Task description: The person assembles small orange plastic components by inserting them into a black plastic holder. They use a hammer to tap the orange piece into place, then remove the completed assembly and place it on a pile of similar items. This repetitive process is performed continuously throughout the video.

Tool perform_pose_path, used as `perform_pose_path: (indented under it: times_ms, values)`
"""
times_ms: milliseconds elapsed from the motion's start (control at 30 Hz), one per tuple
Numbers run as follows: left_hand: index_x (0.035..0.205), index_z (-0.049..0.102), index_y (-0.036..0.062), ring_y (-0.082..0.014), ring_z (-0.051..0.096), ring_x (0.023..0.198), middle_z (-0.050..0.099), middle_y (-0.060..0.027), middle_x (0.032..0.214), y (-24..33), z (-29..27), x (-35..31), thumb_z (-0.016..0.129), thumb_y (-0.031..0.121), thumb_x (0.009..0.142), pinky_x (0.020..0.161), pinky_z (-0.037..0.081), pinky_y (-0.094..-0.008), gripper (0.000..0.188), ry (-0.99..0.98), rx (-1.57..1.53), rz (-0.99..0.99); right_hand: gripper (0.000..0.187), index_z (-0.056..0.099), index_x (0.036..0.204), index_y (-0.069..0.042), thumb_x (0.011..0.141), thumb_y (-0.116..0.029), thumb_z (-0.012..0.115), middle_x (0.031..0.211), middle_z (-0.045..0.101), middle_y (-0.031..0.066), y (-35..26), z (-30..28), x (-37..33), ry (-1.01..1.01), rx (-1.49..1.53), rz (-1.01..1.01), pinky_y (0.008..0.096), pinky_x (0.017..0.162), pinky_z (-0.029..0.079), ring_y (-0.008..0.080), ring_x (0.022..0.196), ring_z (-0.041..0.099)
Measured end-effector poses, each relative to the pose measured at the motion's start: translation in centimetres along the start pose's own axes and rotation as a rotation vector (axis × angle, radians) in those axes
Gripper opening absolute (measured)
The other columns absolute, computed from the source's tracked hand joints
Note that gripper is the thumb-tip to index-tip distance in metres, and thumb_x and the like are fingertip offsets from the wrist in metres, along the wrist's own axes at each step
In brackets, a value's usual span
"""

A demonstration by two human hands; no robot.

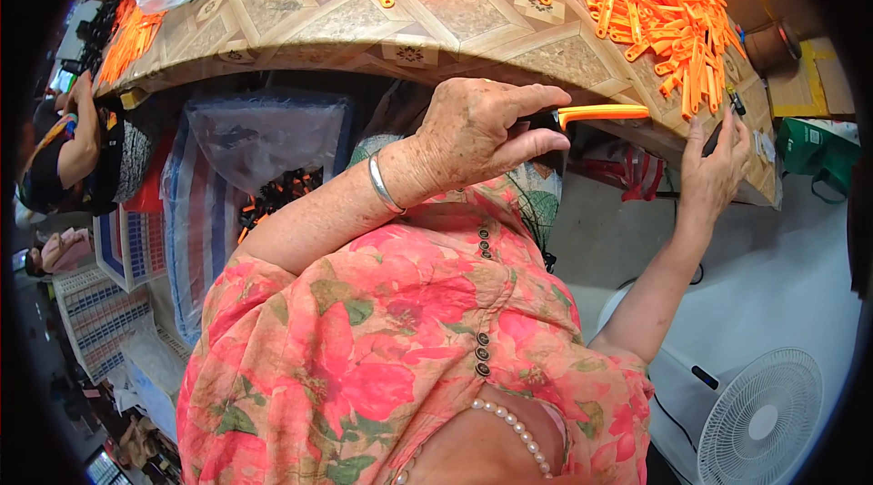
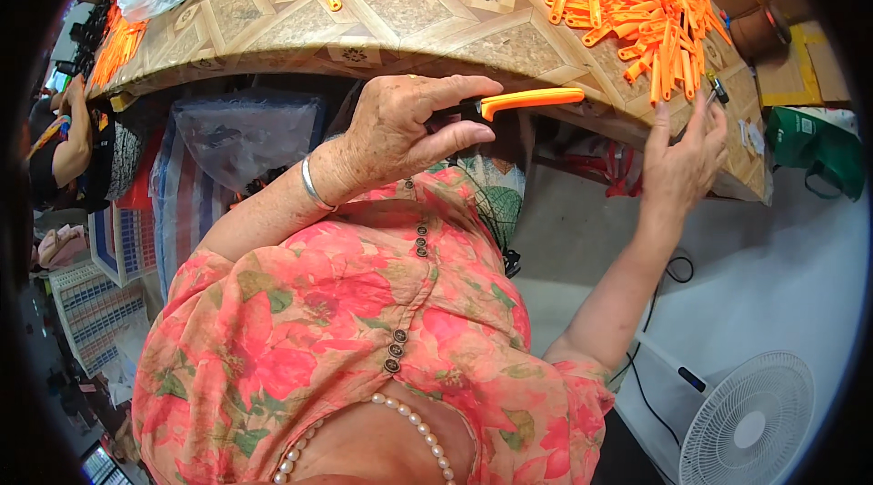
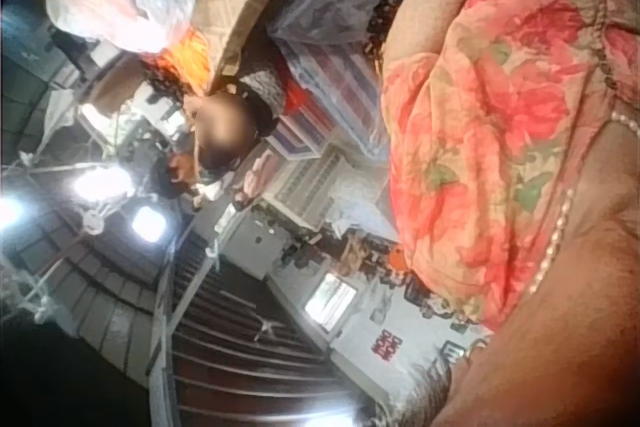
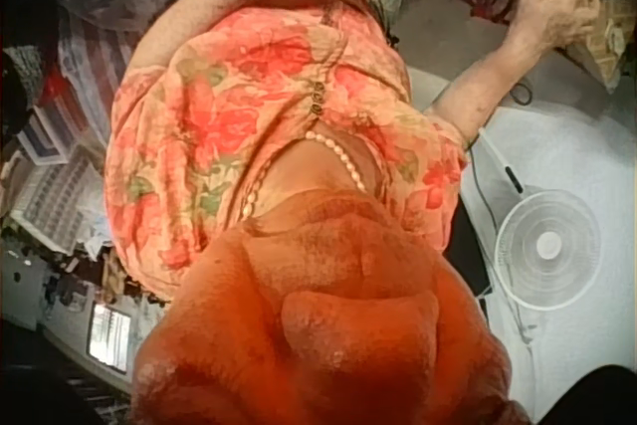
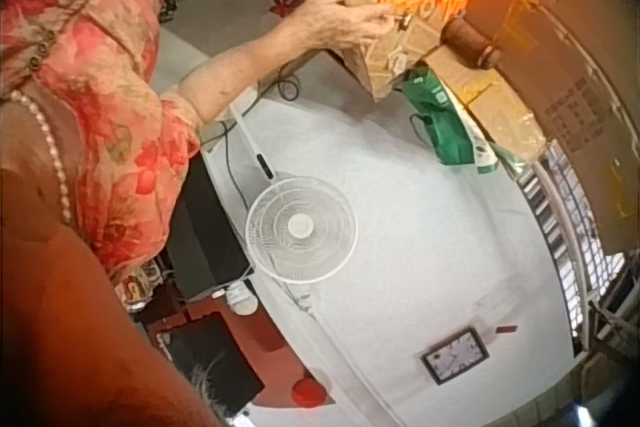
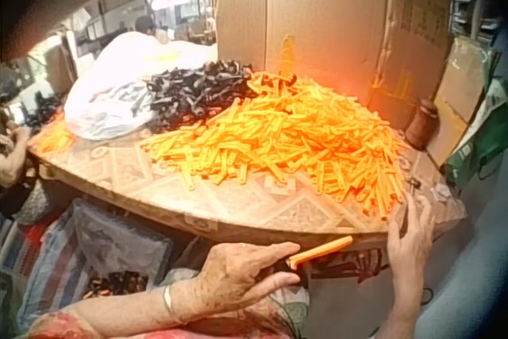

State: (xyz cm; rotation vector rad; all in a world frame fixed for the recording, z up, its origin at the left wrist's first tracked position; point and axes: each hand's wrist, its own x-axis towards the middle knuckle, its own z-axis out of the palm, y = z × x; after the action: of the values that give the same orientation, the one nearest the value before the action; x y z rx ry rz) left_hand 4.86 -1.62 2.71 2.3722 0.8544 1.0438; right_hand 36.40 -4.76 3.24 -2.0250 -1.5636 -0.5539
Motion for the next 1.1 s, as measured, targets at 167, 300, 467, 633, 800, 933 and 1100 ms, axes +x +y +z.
perform_pose_path:
  times_ms: [167, 300, 467, 633, 800, 933, 1100]
  values:
    - [0.111, 0.070, 0.0104, -0.0290, 0.069, 0.074, 0.071, -0.0129, 0.085, -0.4, 0.3, -0.3, 0.073, 0.027, 0.085, 0.063, 0.054, -0.0353, 0.031, -0.049, -0.066, 0.019, 0.040, 0.062, 0.123, 0.001, 0.083, -0.001, 0.063, 0.106, 0.062, 0.0037, -8.8, -1.9, -5.4, -0.291, 1.172, 0.026, 0.0240, 0.082, 0.046, 0.0098, 0.086, 0.055]
    - [0.111, 0.069, 0.0063, -0.0306, 0.070, 0.077, 0.071, -0.0145, 0.088, -0.3, -0.1, -0.7, 0.069, 0.024, 0.088, 0.065, 0.055, -0.0355, 0.029, -0.112, -0.139, 0.020, 0.028, 0.064, 0.119, 0.002, 0.091, -0.004, 0.066, 0.112, 0.066, 0.0070, -11.5, -1.0, -8.1, -0.378, 1.620, 0.377, 0.0240, 0.083, 0.048, 0.0096, 0.089, 0.060]
    - [0.112, 0.067, 0.0006, -0.0338, 0.068, 0.073, 0.068, -0.0194, 0.086, -1.2, -0.3, -1.9, 0.064, 0.020, 0.091, 0.063, 0.053, -0.0364, 0.028, -0.174, -0.288, 0.040, 0.014, 0.066, 0.106, 0.003, 0.093, -0.002, 0.063, 0.101, 0.066, 0.0047, -13.3, 0.1, -8.8, -0.546, 1.651, 0.327, 0.0244, 0.083, 0.050, 0.0107, 0.090, 0.062]
    - [0.094, 0.067, -0.0018, -0.0298, 0.064, 0.062, 0.063, -0.0176, 0.072, -2.5, -3.4, -4.1, 0.065, 0.016, 0.088, 0.056, 0.048, -0.0360, 0.019, -0.247, -0.156, -0.055, 0.025, 0.063, 0.115, 0.002, 0.090, -0.002, 0.066, 0.095, 0.063, 0.0020, -14.6, 0.6, -9.5, -0.579, 1.480, 0.227, 0.0204, 0.076, 0.048, 0.0062, 0.085, 0.058]
    - [0.081, 0.068, 0.0024, -0.0355, 0.062, 0.058, 0.061, -0.0172, 0.063, -5.9, -11.1, -10.5, 0.062, 0.022, 0.086, 0.054, 0.047, -0.0418, 0.021, -0.200, -0.014, -0.612, 0.037, 0.057, 0.129, 0.001, 0.093, -0.005, 0.064, 0.094, 0.059, -0.0013, -13.8, 1.6, -10.4, -0.580, 1.532, 0.415, 0.0164, 0.070, 0.045, 0.0019, 0.078, 0.052]
    - [0.094, 0.070, -0.0021, -0.0321, 0.066, 0.065, 0.070, -0.0138, 0.073, -9.0, -17.1, -18.1, 0.067, 0.018, 0.083, 0.063, 0.052, -0.0386, 0.023, -0.631, 0.599, -0.739, 0.029, 0.062, 0.122, -0.001, 0.094, -0.007, 0.064, 0.094, 0.060, -0.0017, -13.6, 1.9, -10.9, -0.613, 1.480, 0.372, 0.0186, 0.071, 0.047, 0.0039, 0.080, 0.055]
    - [0.098, 0.068, -0.0027, -0.0225, 0.069, 0.074, 0.071, -0.0154, 0.085, -8.7, -17.8, -16.3, 0.070, 0.015, 0.084, 0.066, 0.052, -0.0326, 0.023, -0.190, 0.300, -0.608, 0.026, 0.065, 0.119, -0.001, 0.094, -0.007, 0.063, 0.092, 0.061, -0.0008, -14.3, 1.5, -10.7, -0.661, 1.421, 0.319, 0.0204, 0.073, 0.048, 0.0055, 0.081, 0.057]
